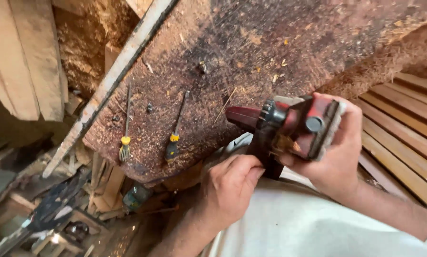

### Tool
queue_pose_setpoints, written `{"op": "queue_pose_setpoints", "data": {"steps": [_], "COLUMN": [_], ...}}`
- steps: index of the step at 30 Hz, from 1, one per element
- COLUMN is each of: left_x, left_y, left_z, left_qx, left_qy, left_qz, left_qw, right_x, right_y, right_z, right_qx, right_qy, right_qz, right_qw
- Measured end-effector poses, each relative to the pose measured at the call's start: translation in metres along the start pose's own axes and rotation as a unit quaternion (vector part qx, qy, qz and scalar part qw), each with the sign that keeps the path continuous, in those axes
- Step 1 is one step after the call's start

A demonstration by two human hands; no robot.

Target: Disassembling and inspecting an electric hand planer for repair using screwdrivers to remove housing screws.

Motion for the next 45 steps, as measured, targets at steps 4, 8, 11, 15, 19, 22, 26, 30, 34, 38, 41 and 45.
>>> {"op": "queue_pose_setpoints", "data": {"steps": [4, 8, 11, 15, 19, 22, 26, 30, 34, 38, 41, 45], "left_x": [0.016, 0.024, 0.01, -0.023, -0.038, -0.042, -0.05, -0.049, -0.038, -0.023, -0.008, -0.011], "left_y": [0.009, 0.015, 0.012, 0.006, 0.001, 0.001, -0.003, -0.002, 0.003, 0.008, 0.013, 0.013], "left_z": [0.003, -0.007, -0.005, 0.007, 0.018, 0.013, 0.008, 0.007, -0.001, -0.004, -0.008, -0.005], "left_qx": [0.054, 0.067, 0.069, 0.047, 0.024, 0.028, 0.014, 0.004, 0.005, -0.007, 0.019, 0.01], "left_qy": [-0.086, -0.171, -0.21, -0.155, -0.128, -0.174, -0.147, -0.147, -0.208, -0.238, -0.321, -0.338], "left_qz": [-0.014, 0.058, 0.018, 0.017, 0.033, 0.031, 0.008, -0.001, -0.028, -0.072, -0.097, -0.149], "left_qw": [0.995, 0.981, 0.975, 0.987, 0.991, 0.984, 0.989, 0.989, 0.978, 0.969, 0.942, 0.929], "right_x": [-0.026, -0.021, -0.024, -0.015, -0.026, -0.027, -0.021, -0.013, -0.01, -0.009, -0.004, 0.0], "right_y": [0.03, 0.024, 0.009, -0.008, -0.016, -0.019, -0.017, -0.006, -0.003, -0.003, -0.007, -0.013], "right_z": [0.014, 0.023, 0.03, 0.046, 0.058, 0.059, 0.063, 0.07, 0.066, 0.06, 0.06, 0.067], "right_qx": [0.052, 0.121, 0.209, 0.222, 0.226, 0.226, 0.2, 0.127, 0.17, 0.183, 0.17, 0.179], "right_qy": [0.173, 0.169, 0.108, 0.113, 0.146, 0.178, 0.184, 0.142, 0.165, 0.21, 0.21, 0.213], "right_qz": [0.224, 0.189, 0.167, 0.036, 0.029, 0.031, 0.042, 0.011, 0.098, 0.174, 0.053, 0.051], "right_qw": [0.958, 0.96, 0.958, 0.968, 0.963, 0.957, 0.962, 0.982, 0.967, 0.944, 0.961, 0.959]}}
Point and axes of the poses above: each hand's wrist, its own z-axis away from the middle knuckle, its own y-axis out of the back of the hand, x = y × z, the point moved 2 cm from there along -z, towards the middle knuckle, and after that the axes turned 5 degrees about x, right-handed, at the moved point
